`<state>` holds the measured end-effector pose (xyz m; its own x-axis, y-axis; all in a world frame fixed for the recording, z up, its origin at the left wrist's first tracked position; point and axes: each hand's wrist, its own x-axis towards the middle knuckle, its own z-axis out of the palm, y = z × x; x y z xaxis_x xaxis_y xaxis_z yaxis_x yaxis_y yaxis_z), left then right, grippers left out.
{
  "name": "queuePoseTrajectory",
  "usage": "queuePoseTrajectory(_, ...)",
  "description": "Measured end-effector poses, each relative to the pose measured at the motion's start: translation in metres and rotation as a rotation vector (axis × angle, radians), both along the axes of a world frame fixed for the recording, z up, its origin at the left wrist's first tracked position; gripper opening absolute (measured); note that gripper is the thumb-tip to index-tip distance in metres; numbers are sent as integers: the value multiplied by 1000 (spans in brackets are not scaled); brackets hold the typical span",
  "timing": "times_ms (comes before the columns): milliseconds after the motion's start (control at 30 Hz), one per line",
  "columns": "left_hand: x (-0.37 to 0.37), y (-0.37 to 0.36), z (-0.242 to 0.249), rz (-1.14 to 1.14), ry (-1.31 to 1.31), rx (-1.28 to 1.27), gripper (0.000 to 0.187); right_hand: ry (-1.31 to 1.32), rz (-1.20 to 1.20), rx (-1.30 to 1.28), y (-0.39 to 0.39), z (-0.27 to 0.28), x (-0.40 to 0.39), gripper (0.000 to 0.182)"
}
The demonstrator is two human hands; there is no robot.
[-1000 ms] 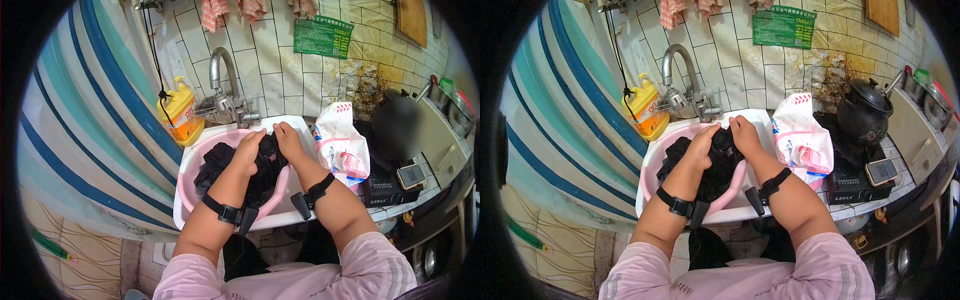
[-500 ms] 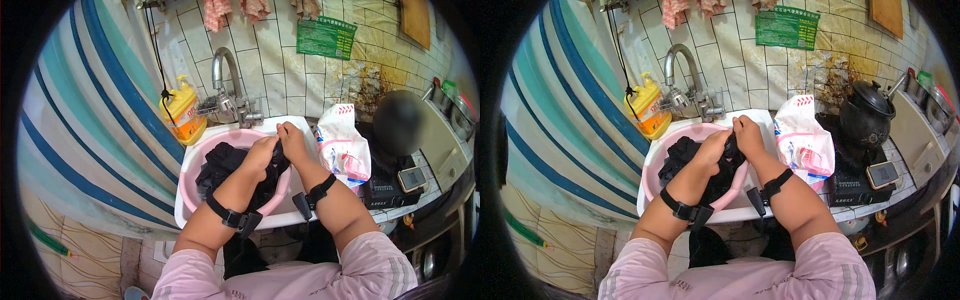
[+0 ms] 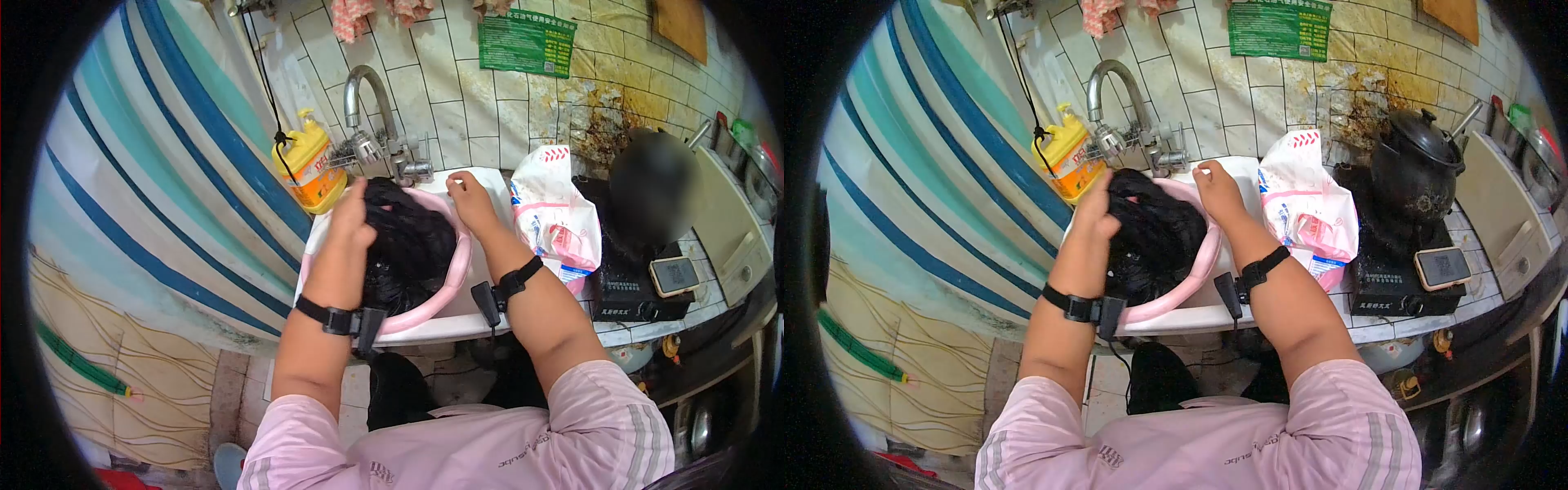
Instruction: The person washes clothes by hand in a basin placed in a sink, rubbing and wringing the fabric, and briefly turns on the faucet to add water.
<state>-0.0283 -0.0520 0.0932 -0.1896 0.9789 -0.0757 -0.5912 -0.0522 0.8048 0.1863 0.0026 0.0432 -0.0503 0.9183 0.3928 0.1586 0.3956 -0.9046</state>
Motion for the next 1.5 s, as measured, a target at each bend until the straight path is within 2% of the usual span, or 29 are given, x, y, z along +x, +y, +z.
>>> queuePoseTrajectory(33, -9, -8, 9, 99, -93, -21, 31, -124, -17, -1, 0, 0, 1, 31)
queuePoseTrajectory(67, -32, -10, 6, 171, -82, 9, 32, -165, 8, -77, 0, 0, 2, 31)
queuePoseTrajectory(100, -31, -26, 24, 279, -128, -35, 34, -155, 8, -77, 1, -2, 2, 31)
queuePoseTrajectory(133, -38, -39, 32, 302, -129, -5, 35, -300, -20, -64, 3, -6, 1, 32)
queuePoseTrajectory(167, -62, -33, 22, 389, -140, 99, 26, -448, -48, -51, 5, -10, 1, 33)
queuePoseTrajectory(233, -60, -43, 23, 407, -67, 115, 25, -505, -29, -74, 3, -14, 0, 34)
queuePoseTrajectory(300, -43, -42, 15, 160, 52, 49, 21, -569, -5, -95, 2, -16, -1, 35)
queuePoseTrajectory(333, -19, -45, 14, 134, 122, -13, 19, -538, 3, -90, 2, -16, 0, 34)
queuePoseTrajectory(433, 14, -31, -20, -175, 618, -258, 30, -479, 10, -79, 9, -19, 0, 33)
queuePoseTrajectory(467, 32, -34, -24, -188, 882, -257, 38, -452, 9, -78, 12, -22, 0, 32)
queuePoseTrajectory(500, 69, -58, 4, -179, 974, -407, 46, -452, 7, -77, 13, -24, -1, 32)
queuePoseTrajectory(567, 56, -20, -42, -466, 752, -443, 53, -439, 13, -70, 15, -27, -1, 30)
queuePoseTrajectory(600, 65, -22, -40, -468, 753, -442, 53, -439, 11, -69, 14, -27, -1, 30)
queuePoseTrajectory(667, 87, -31, -30, -377, 1033, -601, 51, -428, 27, -52, 14, -26, 0, 27)
queuePoseTrajectory(700, 80, -18, -48, -378, 1038, -596, 51, -424, 21, -50, 13, -25, 0, 27)
queuePoseTrajectory(767, 59, 18, -98, -926, 1604, -216, 51, -389, 54, -122, 13, -24, 0, 25)
queuePoseTrajectory(800, 69, 10, -90, -925, 1609, -216, 51, -385, 53, -120, 13, -24, -1, 25)
queuePoseTrajectory(867, 101, -14, -66, -688, 1482, -648, 47, -445, 36, -48, 13, -26, -1, 23)
queuePoseTrajectory(900, 97, -10, -67, -683, 1484, -647, 47, -444, 37, -44, 12, -24, -1, 23)
queuePoseTrajectory(1000, 80, 2, -62, -690, 1400, -565, 43, -432, 31, -29, 8, -20, 0, 22)
queuePoseTrajectory(1067, 73, 8, -52, -383, 1084, -541, 34, -330, 128, -15, 6, -17, 1, 20)
queuePoseTrajectory(1100, 71, 12, -44, -381, 1082, -540, 34, -332, 129, -13, 6, -15, 0, 20)
queuePoseTrajectory(1167, 72, 17, -21, -376, 498, -386, 24, -276, 80, -32, 5, -10, -6, 33)
queuePoseTrajectory(1200, 76, 13, -5, -355, 374, -307, 24, -279, 81, -28, 12, -13, -8, 33)
queuePoseTrajectory(1267, 78, 13, 16, -346, 173, -121, 20, 342, 282, -270, 30, -25, -15, 53)
queuePoseTrajectory(1300, 81, 10, 22, -344, 169, -115, 20, 335, 284, -267, 28, -21, -14, 53)
queuePoseTrajectory(1367, 90, 6, 32, -231, -77, -3, 21, 427, 371, -305, 15, -10, -8, 65)
queuePoseTrajectory(1433, 86, 22, 10, -208, -126, 28, 21, 498, 437, -301, 4, -5, -7, 62)
queuePoseTrajectory(1500, 85, 22, -6, 10, 17, 85, 17, 377, 393, -288, -9, 3, -8, 52)
